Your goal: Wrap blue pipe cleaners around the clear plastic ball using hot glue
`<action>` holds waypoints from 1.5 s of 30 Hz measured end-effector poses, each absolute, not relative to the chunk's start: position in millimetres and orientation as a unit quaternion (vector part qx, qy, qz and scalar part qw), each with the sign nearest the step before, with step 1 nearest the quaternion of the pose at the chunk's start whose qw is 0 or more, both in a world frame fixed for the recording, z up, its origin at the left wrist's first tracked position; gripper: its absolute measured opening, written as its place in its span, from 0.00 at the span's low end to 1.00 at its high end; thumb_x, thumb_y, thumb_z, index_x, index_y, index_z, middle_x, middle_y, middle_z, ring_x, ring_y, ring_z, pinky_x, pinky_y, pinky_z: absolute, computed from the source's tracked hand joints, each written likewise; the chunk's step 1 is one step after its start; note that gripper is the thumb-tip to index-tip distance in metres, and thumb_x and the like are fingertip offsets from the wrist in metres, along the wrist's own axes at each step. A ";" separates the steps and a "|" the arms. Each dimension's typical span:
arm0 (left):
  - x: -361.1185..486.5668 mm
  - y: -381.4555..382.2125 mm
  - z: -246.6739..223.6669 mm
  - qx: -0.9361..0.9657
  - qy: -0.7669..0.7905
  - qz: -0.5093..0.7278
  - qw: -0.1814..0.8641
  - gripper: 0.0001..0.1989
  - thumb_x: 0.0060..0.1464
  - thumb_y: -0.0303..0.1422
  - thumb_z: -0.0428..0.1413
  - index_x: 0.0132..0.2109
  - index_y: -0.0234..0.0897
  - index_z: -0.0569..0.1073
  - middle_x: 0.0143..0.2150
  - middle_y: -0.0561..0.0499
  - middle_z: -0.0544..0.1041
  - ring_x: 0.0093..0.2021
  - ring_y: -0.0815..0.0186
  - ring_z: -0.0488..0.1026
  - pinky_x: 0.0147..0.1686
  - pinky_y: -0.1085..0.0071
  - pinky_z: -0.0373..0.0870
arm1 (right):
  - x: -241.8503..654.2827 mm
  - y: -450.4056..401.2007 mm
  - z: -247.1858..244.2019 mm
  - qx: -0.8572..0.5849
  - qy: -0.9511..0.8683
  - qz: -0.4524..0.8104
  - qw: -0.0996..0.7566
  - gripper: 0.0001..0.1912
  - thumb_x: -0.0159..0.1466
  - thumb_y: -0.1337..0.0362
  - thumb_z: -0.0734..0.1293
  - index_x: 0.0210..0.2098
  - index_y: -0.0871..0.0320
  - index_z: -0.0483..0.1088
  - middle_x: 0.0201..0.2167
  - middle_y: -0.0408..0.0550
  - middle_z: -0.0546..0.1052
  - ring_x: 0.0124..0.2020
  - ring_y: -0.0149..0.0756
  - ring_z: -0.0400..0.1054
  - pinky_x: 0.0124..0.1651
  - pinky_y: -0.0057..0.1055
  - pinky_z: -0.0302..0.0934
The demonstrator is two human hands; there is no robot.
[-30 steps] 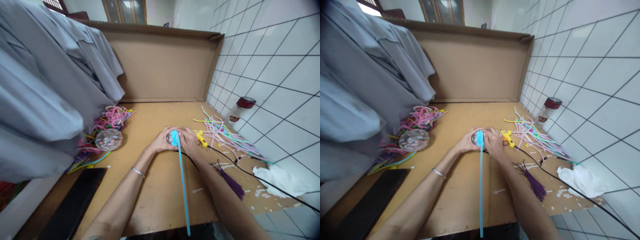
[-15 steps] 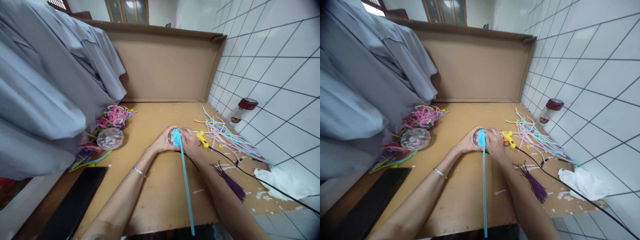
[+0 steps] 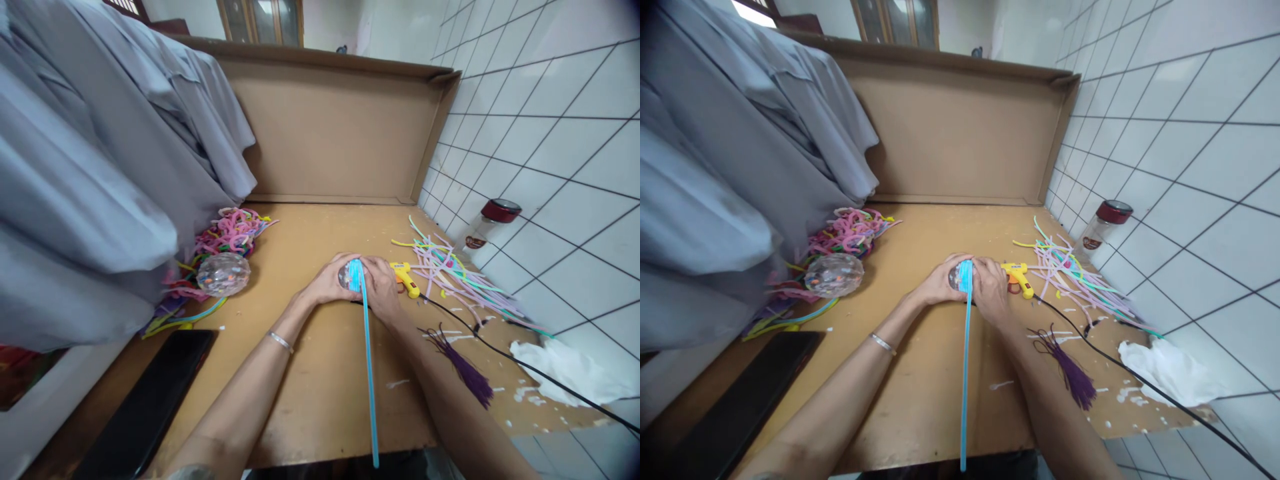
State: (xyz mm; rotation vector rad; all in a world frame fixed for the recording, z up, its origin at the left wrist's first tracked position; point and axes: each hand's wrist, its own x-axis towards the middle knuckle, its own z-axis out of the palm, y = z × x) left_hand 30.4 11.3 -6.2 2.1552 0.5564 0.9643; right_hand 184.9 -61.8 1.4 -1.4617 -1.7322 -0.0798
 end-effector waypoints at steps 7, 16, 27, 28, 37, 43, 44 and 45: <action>30.4 11.4 -6.8 0.833 0.216 0.374 0.346 0.45 0.32 0.38 0.71 0.60 0.36 0.66 0.58 0.41 0.67 0.59 0.52 0.66 0.62 0.54 0.62 | 185.0 -60.3 -1.7 -0.582 -0.661 -0.022 0.472 0.18 0.67 0.60 0.54 0.48 0.59 0.71 0.44 0.56 0.76 0.47 0.44 0.68 0.52 0.42 0.61; 29.8 11.3 -7.1 0.835 0.222 0.368 0.343 0.44 0.33 0.39 0.70 0.59 0.38 0.66 0.58 0.42 0.67 0.58 0.53 0.67 0.60 0.56 0.64 | 184.1 -60.8 0.8 -0.559 -0.669 0.006 0.491 0.16 0.67 0.62 0.54 0.42 0.57 0.72 0.41 0.53 0.75 0.45 0.42 0.67 0.51 0.41 0.61; 28.9 9.3 -3.4 0.834 0.242 0.386 0.312 0.39 0.32 0.37 0.70 0.54 0.38 0.68 0.51 0.44 0.71 0.53 0.54 0.70 0.55 0.58 0.67 | 198.4 -58.3 7.0 -0.577 -0.615 0.016 0.538 0.14 0.65 0.62 0.56 0.40 0.57 0.71 0.40 0.53 0.75 0.43 0.41 0.69 0.49 0.39 0.63; 28.9 9.1 -3.5 0.831 0.244 0.390 0.314 0.38 0.32 0.36 0.70 0.54 0.38 0.68 0.51 0.44 0.71 0.53 0.55 0.70 0.55 0.59 0.67 | 205.1 -56.8 7.9 -0.592 -0.590 -0.007 0.549 0.14 0.65 0.62 0.56 0.40 0.58 0.71 0.39 0.54 0.75 0.43 0.41 0.69 0.49 0.39 0.63; 28.8 12.8 -11.8 0.810 0.254 0.401 0.345 0.38 0.33 0.33 0.69 0.55 0.38 0.68 0.52 0.46 0.70 0.52 0.57 0.70 0.56 0.60 0.66 | 245.3 -55.5 -0.4 -0.824 -0.482 -0.142 0.263 0.21 0.62 0.56 0.62 0.44 0.69 0.71 0.42 0.69 0.75 0.45 0.56 0.70 0.45 0.47 0.63; 26.5 15.3 -16.7 0.774 0.280 0.421 0.380 0.40 0.31 0.36 0.70 0.55 0.37 0.68 0.52 0.44 0.71 0.53 0.56 0.71 0.56 0.58 0.67 | 239.1 -56.7 -6.4 -0.866 -0.468 -0.123 0.129 0.33 0.59 0.46 0.65 0.46 0.73 0.69 0.41 0.72 0.75 0.42 0.58 0.73 0.39 0.44 0.65; 26.0 15.4 -17.1 0.771 0.282 0.421 0.385 0.41 0.32 0.37 0.70 0.55 0.37 0.67 0.52 0.44 0.71 0.53 0.56 0.71 0.56 0.58 0.67 | 239.7 -55.8 -6.1 -0.871 -0.462 -0.110 0.122 0.34 0.58 0.46 0.65 0.47 0.75 0.69 0.42 0.73 0.75 0.43 0.59 0.73 0.40 0.44 0.66; 25.5 15.6 -17.6 0.770 0.285 0.419 0.388 0.41 0.32 0.37 0.70 0.56 0.37 0.67 0.53 0.44 0.71 0.53 0.56 0.71 0.56 0.58 0.67 | 240.7 -54.9 -5.7 -0.876 -0.457 -0.094 0.117 0.35 0.58 0.46 0.65 0.48 0.76 0.69 0.43 0.73 0.75 0.45 0.60 0.73 0.41 0.44 0.66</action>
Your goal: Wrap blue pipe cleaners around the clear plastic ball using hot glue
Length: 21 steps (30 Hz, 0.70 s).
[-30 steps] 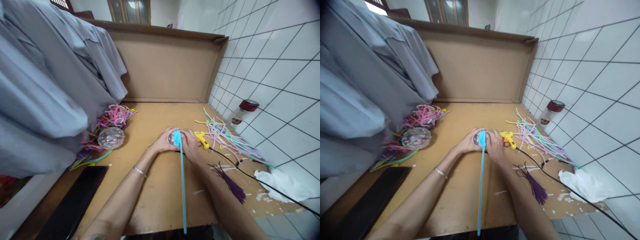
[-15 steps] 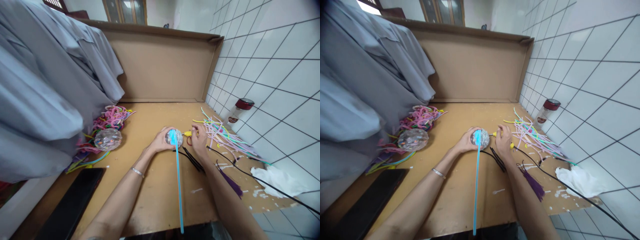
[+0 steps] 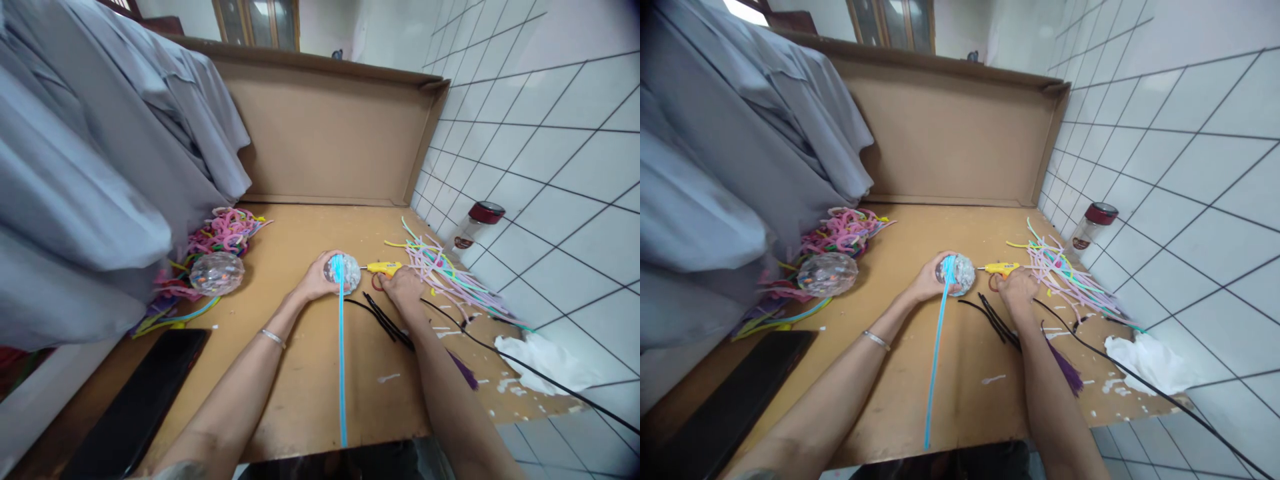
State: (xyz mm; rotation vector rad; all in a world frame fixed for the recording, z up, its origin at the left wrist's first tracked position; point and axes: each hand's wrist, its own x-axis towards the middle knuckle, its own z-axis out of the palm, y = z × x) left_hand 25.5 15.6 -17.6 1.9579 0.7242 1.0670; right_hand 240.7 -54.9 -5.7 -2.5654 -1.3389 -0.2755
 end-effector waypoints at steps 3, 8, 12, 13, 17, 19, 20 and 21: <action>24.4 16.8 -19.8 0.769 0.289 0.417 0.388 0.41 0.32 0.37 0.70 0.56 0.37 0.67 0.53 0.44 0.71 0.53 0.56 0.71 0.57 0.58 0.67 | 243.6 -52.9 -3.8 -0.884 -0.450 -0.046 0.115 0.33 0.60 0.47 0.64 0.48 0.74 0.71 0.44 0.70 0.76 0.47 0.56 0.73 0.43 0.40 0.66; 24.3 18.2 -22.3 0.764 0.287 0.423 0.393 0.41 0.33 0.36 0.70 0.57 0.37 0.66 0.54 0.44 0.71 0.54 0.56 0.71 0.57 0.59 0.67 | 244.2 -53.9 4.2 -0.895 -0.424 0.014 0.138 0.27 0.60 0.48 0.63 0.42 0.67 0.76 0.40 0.65 0.80 0.43 0.54 0.75 0.38 0.37 0.66; 25.4 15.0 -17.6 0.763 0.286 0.424 0.395 0.40 0.33 0.37 0.70 0.56 0.36 0.67 0.54 0.43 0.71 0.54 0.56 0.71 0.57 0.59 0.68 | 242.6 -55.5 13.0 -0.891 -0.414 0.006 0.186 0.27 0.58 0.49 0.64 0.43 0.66 0.76 0.38 0.65 0.80 0.41 0.54 0.75 0.36 0.36 0.64; 25.7 14.2 -16.4 0.762 0.284 0.426 0.398 0.40 0.33 0.38 0.70 0.56 0.35 0.67 0.54 0.43 0.71 0.54 0.56 0.71 0.57 0.59 0.68 | 242.5 -55.6 14.2 -0.889 -0.412 0.003 0.198 0.27 0.58 0.49 0.64 0.43 0.67 0.76 0.38 0.65 0.80 0.40 0.53 0.75 0.35 0.36 0.64; 26.1 14.0 -16.1 0.758 0.286 0.426 0.403 0.40 0.33 0.38 0.69 0.56 0.35 0.67 0.54 0.43 0.71 0.53 0.56 0.71 0.57 0.60 0.68 | 244.9 -54.1 12.9 -0.885 -0.399 0.020 0.238 0.27 0.56 0.47 0.64 0.39 0.65 0.78 0.35 0.63 0.80 0.36 0.50 0.75 0.30 0.33 0.60; 25.7 15.6 -18.5 0.758 0.292 0.423 0.402 0.41 0.33 0.37 0.70 0.56 0.36 0.67 0.54 0.43 0.71 0.54 0.56 0.71 0.56 0.60 0.67 | 247.9 -52.7 9.9 -0.882 -0.391 0.036 0.261 0.26 0.54 0.46 0.64 0.35 0.64 0.78 0.32 0.60 0.80 0.33 0.47 0.74 0.27 0.31 0.57; 25.4 16.6 -19.8 0.759 0.293 0.421 0.401 0.41 0.33 0.37 0.70 0.56 0.36 0.67 0.54 0.44 0.71 0.54 0.56 0.71 0.56 0.61 0.68 | 249.6 -52.1 8.3 -0.879 -0.388 0.043 0.273 0.25 0.54 0.46 0.65 0.33 0.63 0.78 0.30 0.58 0.80 0.31 0.45 0.73 0.26 0.30 0.55; 25.1 17.5 -21.1 0.760 0.293 0.420 0.401 0.41 0.32 0.36 0.70 0.57 0.36 0.67 0.54 0.44 0.71 0.54 0.56 0.71 0.56 0.61 0.68 | 251.2 -51.6 6.9 -0.875 -0.387 0.049 0.286 0.24 0.54 0.46 0.65 0.32 0.62 0.78 0.28 0.56 0.79 0.29 0.44 0.73 0.25 0.29 0.54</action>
